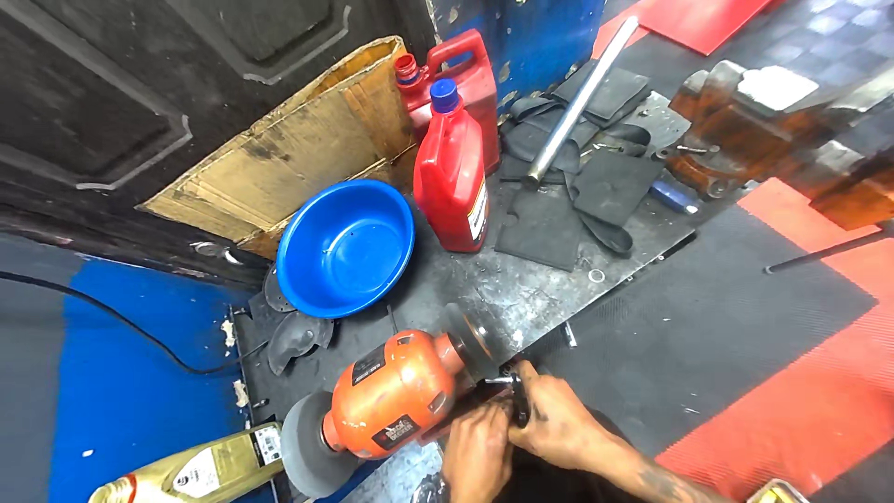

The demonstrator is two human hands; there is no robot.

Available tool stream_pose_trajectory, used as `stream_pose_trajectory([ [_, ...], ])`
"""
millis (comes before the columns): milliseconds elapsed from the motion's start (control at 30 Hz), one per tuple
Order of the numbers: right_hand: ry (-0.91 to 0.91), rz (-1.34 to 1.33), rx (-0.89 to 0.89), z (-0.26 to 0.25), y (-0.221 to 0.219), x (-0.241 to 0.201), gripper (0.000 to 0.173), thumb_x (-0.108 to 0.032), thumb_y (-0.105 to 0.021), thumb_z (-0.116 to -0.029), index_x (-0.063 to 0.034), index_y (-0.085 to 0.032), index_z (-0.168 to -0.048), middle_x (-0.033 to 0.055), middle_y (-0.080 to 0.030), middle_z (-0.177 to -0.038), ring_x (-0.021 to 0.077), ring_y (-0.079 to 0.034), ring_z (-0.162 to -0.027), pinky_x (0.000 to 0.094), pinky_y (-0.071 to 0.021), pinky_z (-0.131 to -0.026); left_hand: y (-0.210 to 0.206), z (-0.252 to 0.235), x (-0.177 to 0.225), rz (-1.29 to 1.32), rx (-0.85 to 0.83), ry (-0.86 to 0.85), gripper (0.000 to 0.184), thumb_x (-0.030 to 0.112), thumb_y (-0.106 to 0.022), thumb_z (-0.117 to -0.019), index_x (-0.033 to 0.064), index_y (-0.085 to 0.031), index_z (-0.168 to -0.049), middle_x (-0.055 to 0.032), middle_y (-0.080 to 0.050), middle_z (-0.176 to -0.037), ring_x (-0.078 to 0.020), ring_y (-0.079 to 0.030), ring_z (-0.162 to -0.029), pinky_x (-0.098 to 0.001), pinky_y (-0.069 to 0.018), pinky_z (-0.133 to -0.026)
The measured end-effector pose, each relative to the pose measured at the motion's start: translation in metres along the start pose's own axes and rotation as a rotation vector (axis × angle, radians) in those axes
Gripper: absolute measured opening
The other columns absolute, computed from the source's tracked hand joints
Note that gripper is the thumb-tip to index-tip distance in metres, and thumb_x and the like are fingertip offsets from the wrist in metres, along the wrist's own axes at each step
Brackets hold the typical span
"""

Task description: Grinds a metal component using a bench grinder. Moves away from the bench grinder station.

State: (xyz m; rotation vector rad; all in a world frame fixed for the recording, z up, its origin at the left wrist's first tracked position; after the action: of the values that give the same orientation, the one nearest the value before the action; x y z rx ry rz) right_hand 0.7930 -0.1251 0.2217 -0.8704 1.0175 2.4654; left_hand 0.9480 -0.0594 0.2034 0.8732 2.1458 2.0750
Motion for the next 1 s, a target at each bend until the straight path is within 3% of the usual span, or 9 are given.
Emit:
stream_pose_trajectory([
  [400,-0.014,-0.02,-0.008,0.003,0.003,0.007,0.068,-0.048,-0.079,-0.0742,-0.0082,-0.054,-0.124,0.0093,-0.066,-0.094,0.0277,-0.068,-0.09,0.0498,-0.0548,-0.078,-0.005,-0.003,0.002,0.034,-0.028,-0.004,0.022,0.015,-0.07,-0.0806,0.0044,-0.075,-0.099,-0.0066,-0.078,-0.097,-0.0204,-0.077,-0.089,-0.0386,-0.0636,-0.075],
  [567,0.034,-0.03,-0.014,0.008,0.002,0.011,0.075,-0.048,-0.08,-0.075,-0.0084,-0.051,-0.132,0.0102,-0.068,-0.098,0.0287,-0.069,-0.093,0.0515,-0.0554,-0.081,-0.006,-0.002,-0.001,0.088,-0.016,0.011,0.02,0.015,-0.067,-0.0855,0.0071,-0.076,-0.102,-0.005,-0.078,-0.103,-0.0181,-0.076,-0.096,-0.0367,-0.0637,-0.08],
  [700,0.129,-0.262,-0.078,0.018,0.002,0.025,0.092,-0.054,-0.088,-0.0712,-0.0118,-0.045,-0.141,0.0031,-0.069,-0.1,0.0177,-0.068,-0.09,0.0424,-0.057,-0.085,-0.006,-0.002,-0.001,0.13,0.017,0.006,0.018,0.013,-0.064,-0.0892,0.0065,-0.075,-0.101,-0.0066,-0.077,-0.104,-0.0197,-0.075,-0.1,-0.0365,-0.063,-0.084],
  [767,0.185,-0.457,-0.113,0.025,-0.001,0.031,0.094,-0.052,-0.09,-0.0707,-0.0127,-0.043,-0.142,0.0005,-0.066,-0.1,0.0117,-0.065,-0.084,0.0342,-0.0574,-0.079,-0.006,0.001,-0.001,0.155,0.04,-0.013,0.018,0.014,-0.061,-0.0939,0.0067,-0.075,-0.101,-0.0068,-0.077,-0.104,-0.0195,-0.074,-0.103,-0.0353,-0.0623,-0.087],
  [900,0.235,-0.674,-0.068,0.034,-0.003,0.031,0.075,-0.048,-0.082,-0.0832,-0.0104,-0.046,-0.137,0.0,-0.069,-0.102,0.0093,-0.069,-0.084,0.0299,-0.0599,-0.077,-0.006,0.005,0.003,0.112,0.096,-0.082,0.021,0.018,-0.058,-0.0958,0.0083,-0.075,-0.104,-0.0063,-0.077,-0.108,-0.019,-0.073,-0.107,-0.0355,-0.061,-0.091],
  [1000,0.202,-0.684,-0.049,0.036,-0.003,0.029,0.073,-0.047,-0.082,-0.0835,-0.0109,-0.047,-0.136,-0.0004,-0.069,-0.098,0.0098,-0.068,-0.08,0.0293,-0.0594,-0.072,-0.008,0.007,0.004,0.102,0.111,-0.087,0.022,0.018,-0.057,-0.097,0.0086,-0.075,-0.107,-0.0061,-0.076,-0.114,-0.0183,-0.072,-0.112,-0.0344,-0.0595,-0.095],
])
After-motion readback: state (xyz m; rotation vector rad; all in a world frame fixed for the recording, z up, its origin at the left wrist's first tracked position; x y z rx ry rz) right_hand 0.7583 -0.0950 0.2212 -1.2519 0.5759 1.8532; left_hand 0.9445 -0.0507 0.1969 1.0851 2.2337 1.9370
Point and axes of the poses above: each hand's wrist, its own z-axis away from the middle knuckle, its own y-axis out of the back of the hand, x = y × z, the point moved 2 cm from there along -z, towards the middle knuckle
